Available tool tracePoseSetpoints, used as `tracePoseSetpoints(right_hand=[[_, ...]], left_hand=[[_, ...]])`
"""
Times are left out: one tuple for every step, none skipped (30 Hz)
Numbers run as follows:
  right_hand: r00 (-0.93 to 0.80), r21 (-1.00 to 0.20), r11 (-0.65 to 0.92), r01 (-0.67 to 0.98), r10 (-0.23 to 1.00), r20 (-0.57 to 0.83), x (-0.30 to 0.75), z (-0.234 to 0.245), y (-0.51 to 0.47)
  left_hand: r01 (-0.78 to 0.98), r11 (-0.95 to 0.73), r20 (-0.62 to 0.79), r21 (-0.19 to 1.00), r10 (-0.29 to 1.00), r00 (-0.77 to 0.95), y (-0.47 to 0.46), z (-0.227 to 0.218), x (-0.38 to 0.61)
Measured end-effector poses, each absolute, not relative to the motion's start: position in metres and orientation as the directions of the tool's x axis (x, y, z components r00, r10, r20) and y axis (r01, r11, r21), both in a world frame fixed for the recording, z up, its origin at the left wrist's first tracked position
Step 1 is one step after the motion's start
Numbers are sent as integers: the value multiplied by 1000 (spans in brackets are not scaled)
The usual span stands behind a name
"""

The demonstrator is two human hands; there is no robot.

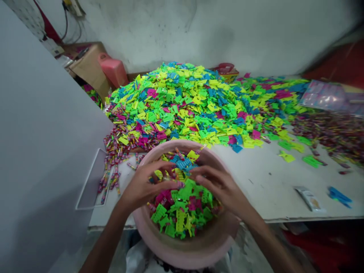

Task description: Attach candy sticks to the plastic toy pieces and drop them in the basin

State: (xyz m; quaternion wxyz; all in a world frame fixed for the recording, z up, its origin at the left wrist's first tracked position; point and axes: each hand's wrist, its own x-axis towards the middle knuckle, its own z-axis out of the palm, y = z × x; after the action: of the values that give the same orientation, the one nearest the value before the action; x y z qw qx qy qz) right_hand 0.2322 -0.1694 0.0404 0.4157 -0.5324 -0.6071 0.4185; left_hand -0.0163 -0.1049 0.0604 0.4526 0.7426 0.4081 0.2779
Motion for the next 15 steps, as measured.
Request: tracePoseSetpoints(right_hand=[[-14,-949,94,300,996,94,244,38,-163],[82,-942,100,320,988,133,258,33,-155],[175,-929,95,357,970,167,274,26,-146],[263,-909,60,413,947,183,290,17,-136],[316,-868,-12,497,934,168,305,7,-126],[352,-844,-63,532,923,153,320,-4,-115],[376,-826,-105,554,917,135,332,-16,-104],[397,-804,-151,576,911,113,342,-28,-93],[413,-780,-195,595,907,88,348,-39,-83],[426,-753,-240,613,903,59,352,-49,-73],[439,-724,-285,628,898,27,354,-59,-65],[451,-696,-325,640,892,-2,353,-67,-57],[462,-670,-359,650,887,-28,351,-74,-51],[471,-648,-386,657,881,-48,348,-79,-45],[478,-632,-405,661,876,-62,345,-84,-41]], left_hand=[[367,-273,86,889,888,452,-99,59,-29],[397,-278,141,875,930,341,-92,54,-45],[465,-249,157,849,961,227,-85,45,-61],[551,-202,182,810,979,91,-77,32,-79],[659,-142,200,739,980,-12,-70,17,-95],[767,-109,192,633,981,-19,-64,-2,-108],[842,-139,172,522,984,55,-59,-21,-119],[856,-164,159,491,982,98,-56,-40,-127],[859,-189,148,476,980,134,-55,-58,-131],[861,-210,142,463,977,162,-56,-74,-133],[865,-226,136,447,973,184,-59,-87,-133],[873,-239,134,425,971,200,-61,-97,-132],[883,-239,142,403,970,198,-64,-105,-130],[892,-238,150,385,970,193,-66,-110,-129],[900,-235,162,368,969,187,-67,-113,-128]])
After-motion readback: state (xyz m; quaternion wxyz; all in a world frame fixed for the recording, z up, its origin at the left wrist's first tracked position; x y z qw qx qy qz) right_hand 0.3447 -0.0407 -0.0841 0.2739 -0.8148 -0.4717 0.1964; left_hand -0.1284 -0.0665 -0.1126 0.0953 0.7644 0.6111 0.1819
